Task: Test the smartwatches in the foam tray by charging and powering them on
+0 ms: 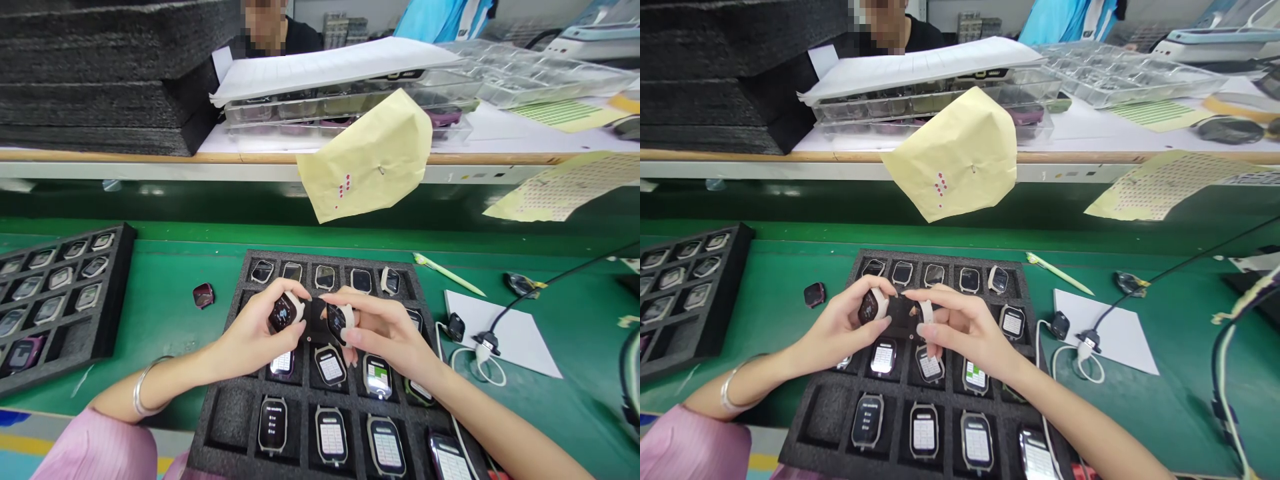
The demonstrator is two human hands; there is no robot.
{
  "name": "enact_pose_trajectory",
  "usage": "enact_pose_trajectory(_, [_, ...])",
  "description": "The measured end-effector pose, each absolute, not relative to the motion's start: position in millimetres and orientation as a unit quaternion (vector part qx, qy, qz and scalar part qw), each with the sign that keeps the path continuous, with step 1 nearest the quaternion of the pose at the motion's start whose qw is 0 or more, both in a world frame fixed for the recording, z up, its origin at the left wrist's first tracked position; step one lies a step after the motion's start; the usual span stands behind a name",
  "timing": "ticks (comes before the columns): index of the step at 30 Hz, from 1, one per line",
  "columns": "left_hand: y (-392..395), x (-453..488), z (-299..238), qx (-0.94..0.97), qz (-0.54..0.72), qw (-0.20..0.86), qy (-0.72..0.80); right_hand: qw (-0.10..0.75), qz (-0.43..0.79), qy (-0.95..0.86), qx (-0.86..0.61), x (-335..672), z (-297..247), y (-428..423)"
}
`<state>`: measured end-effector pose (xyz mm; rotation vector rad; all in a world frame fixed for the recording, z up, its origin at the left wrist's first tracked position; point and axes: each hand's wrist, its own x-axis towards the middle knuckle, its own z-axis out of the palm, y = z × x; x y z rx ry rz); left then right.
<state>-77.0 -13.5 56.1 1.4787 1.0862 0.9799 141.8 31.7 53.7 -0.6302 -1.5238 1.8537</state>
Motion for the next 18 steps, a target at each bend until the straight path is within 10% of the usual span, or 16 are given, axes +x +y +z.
enact_pose_trajectory(18, [-14.9,-77.5,54.9,0.611,0.405,0.497,0.464,0.325,0.722,-0.566,-0.23,141.9,51.9,32.6])
